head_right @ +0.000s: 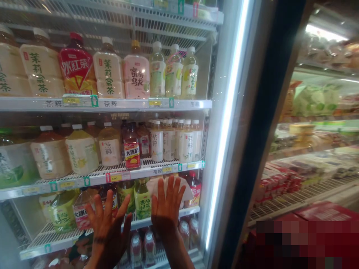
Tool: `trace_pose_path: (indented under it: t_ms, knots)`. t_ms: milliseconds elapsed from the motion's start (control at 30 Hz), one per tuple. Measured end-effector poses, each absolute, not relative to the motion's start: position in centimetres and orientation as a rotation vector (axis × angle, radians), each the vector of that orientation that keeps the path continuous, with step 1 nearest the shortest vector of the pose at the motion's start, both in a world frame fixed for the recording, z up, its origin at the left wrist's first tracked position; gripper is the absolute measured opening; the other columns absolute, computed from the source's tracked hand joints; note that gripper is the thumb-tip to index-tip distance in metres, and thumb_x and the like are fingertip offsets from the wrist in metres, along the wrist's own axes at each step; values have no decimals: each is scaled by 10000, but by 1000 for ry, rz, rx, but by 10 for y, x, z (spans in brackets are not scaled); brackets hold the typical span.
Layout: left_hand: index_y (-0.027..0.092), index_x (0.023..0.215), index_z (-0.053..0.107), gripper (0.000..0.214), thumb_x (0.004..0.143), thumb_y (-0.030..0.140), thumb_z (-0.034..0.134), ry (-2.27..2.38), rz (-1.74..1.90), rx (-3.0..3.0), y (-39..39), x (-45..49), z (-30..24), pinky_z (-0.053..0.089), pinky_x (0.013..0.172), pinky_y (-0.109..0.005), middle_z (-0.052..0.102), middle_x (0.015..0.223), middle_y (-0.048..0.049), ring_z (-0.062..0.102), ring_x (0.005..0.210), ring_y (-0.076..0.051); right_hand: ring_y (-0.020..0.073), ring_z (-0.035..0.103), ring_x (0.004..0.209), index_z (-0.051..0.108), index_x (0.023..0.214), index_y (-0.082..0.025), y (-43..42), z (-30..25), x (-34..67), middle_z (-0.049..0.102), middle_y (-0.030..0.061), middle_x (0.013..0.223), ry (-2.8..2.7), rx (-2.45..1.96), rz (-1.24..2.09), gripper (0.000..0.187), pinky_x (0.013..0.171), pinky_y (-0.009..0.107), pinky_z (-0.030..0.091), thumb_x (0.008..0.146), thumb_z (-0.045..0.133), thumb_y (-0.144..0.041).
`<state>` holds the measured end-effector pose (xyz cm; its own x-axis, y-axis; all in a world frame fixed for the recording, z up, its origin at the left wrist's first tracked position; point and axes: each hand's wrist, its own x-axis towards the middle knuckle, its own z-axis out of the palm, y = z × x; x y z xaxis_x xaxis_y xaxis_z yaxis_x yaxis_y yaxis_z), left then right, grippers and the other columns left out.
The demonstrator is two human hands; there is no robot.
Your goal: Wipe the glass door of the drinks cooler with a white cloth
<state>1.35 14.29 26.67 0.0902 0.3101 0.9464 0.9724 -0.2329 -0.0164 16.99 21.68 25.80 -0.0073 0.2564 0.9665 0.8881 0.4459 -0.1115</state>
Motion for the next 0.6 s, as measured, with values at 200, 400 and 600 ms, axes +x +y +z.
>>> trace_pose_path:
  t_ms: [200, 400, 600]
  knots:
    - [370, 1584, 244, 841, 884, 187, 674, -1299, -1197, -1629, 141, 5, 268, 21, 1262, -661, 105, 1707, -60, 54, 1577, -368, 407, -17, 1577, 48, 1640, -190, 217, 277, 165, -42, 141, 1717, -1539, -1039, -646, 725, 1193, 768, 157, 1014, 413, -183]
    - [393, 1571, 261, 809, 893, 235, 674, -1346, -1218, -1635, 137, -15, 268, -13, 1262, -655, 92, 1710, -26, 26, 1580, -355, 421, -18, 1574, 70, 1636, -155, 201, 237, 136, -35, 179, 1711, -1574, -1085, -675, 715, 1146, 805, 217, 1006, 408, -155]
    - [403, 1577, 229, 798, 914, 237, 641, -1361, -1256, -1595, 132, -37, 272, -36, 1247, -678, 69, 1713, -24, -7, 1583, -343, 378, -21, 1584, 65, 1640, -204, 212, 306, 125, -40, 106, 1720, -1578, -945, -665, 704, 1212, 749, 119, 1025, 406, -207]
